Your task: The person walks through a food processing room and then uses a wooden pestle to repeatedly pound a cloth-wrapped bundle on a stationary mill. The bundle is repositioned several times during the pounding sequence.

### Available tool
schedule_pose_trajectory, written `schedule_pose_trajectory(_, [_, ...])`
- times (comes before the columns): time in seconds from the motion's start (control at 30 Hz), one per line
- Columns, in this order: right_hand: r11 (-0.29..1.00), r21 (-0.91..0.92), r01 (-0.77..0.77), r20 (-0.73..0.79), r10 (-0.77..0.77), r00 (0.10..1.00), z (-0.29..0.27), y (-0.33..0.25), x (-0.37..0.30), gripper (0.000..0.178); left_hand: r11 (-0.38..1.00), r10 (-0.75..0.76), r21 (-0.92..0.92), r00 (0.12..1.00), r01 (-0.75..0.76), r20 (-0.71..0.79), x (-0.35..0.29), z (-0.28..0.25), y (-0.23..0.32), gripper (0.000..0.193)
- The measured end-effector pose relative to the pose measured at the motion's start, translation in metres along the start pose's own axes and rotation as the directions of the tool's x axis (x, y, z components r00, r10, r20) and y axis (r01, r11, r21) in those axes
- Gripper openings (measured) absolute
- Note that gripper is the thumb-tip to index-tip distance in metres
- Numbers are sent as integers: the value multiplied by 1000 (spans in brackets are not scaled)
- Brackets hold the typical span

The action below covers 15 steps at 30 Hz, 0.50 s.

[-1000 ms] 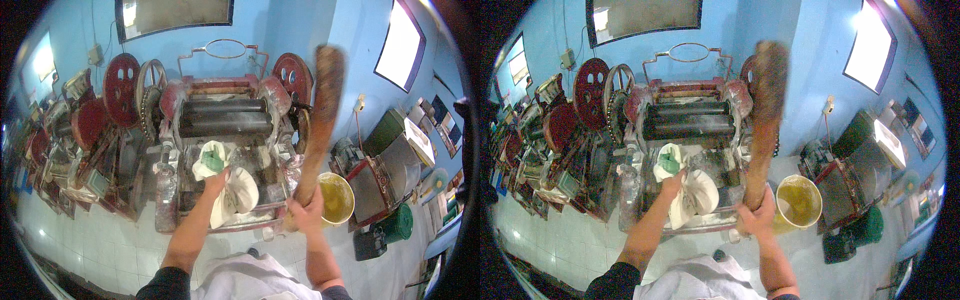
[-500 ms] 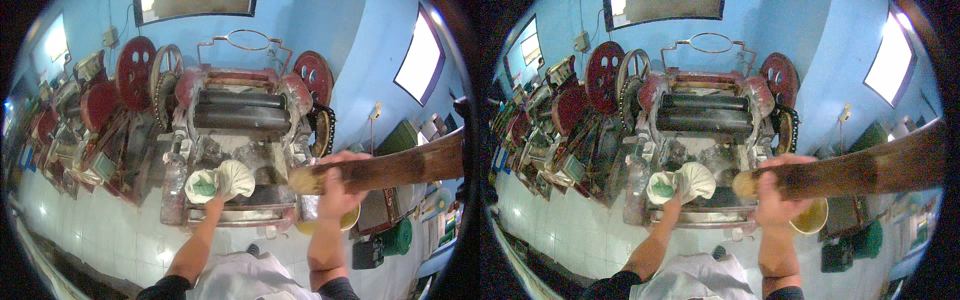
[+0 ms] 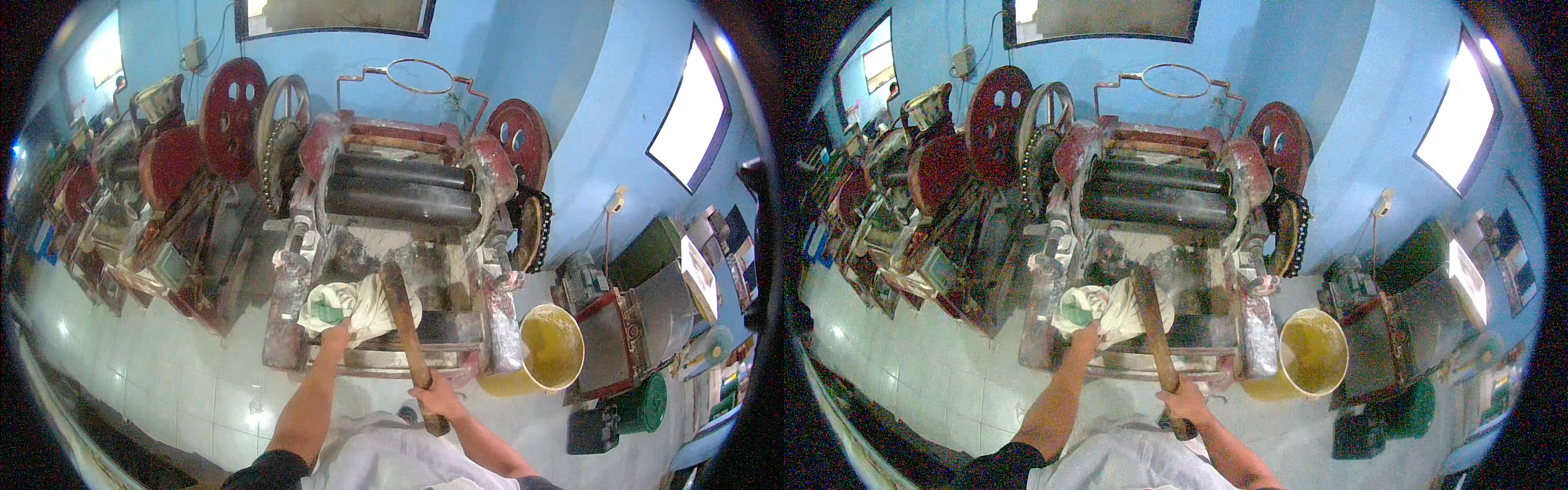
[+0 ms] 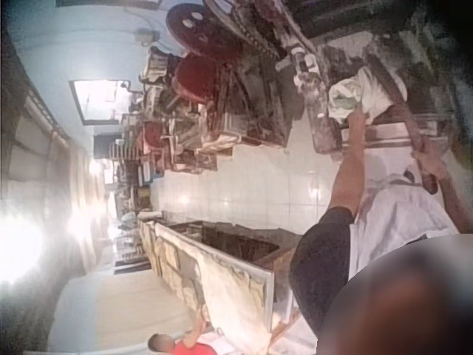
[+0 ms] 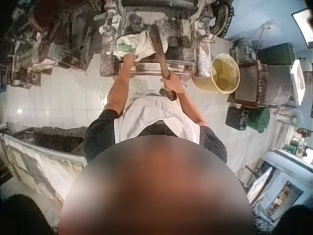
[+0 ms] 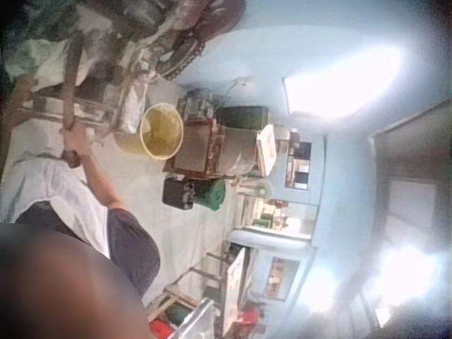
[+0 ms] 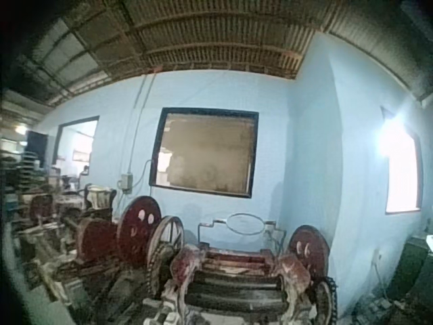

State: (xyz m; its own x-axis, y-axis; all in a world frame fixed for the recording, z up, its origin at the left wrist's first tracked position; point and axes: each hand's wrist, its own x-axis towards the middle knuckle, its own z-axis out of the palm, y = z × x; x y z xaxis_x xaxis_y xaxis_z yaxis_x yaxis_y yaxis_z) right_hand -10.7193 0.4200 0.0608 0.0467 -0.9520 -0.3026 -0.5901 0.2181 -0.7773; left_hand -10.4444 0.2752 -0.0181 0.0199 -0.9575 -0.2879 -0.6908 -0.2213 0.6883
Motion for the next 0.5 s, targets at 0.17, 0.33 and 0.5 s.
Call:
schedule_pose_trajectory(0.17, [997, -40, 65, -165, -71, 984, -8, 1, -21, 56, 960, 151, -230, 987, -159, -56, -28, 20, -18, 39])
schedule_pose_trajectory(0.33, [972, -22, 235, -323, -229, 918, -41, -55, -17, 55, 997, -5, 81, 1000, 4, 9, -9, 51, -25, 34])
schedule_pose_trajectory(0.5, [748, 142, 648, -691, -394, 606, -108, -167, -34, 62, 960, 94, 275, 990, -63, -104, -13, 58, -1, 33])
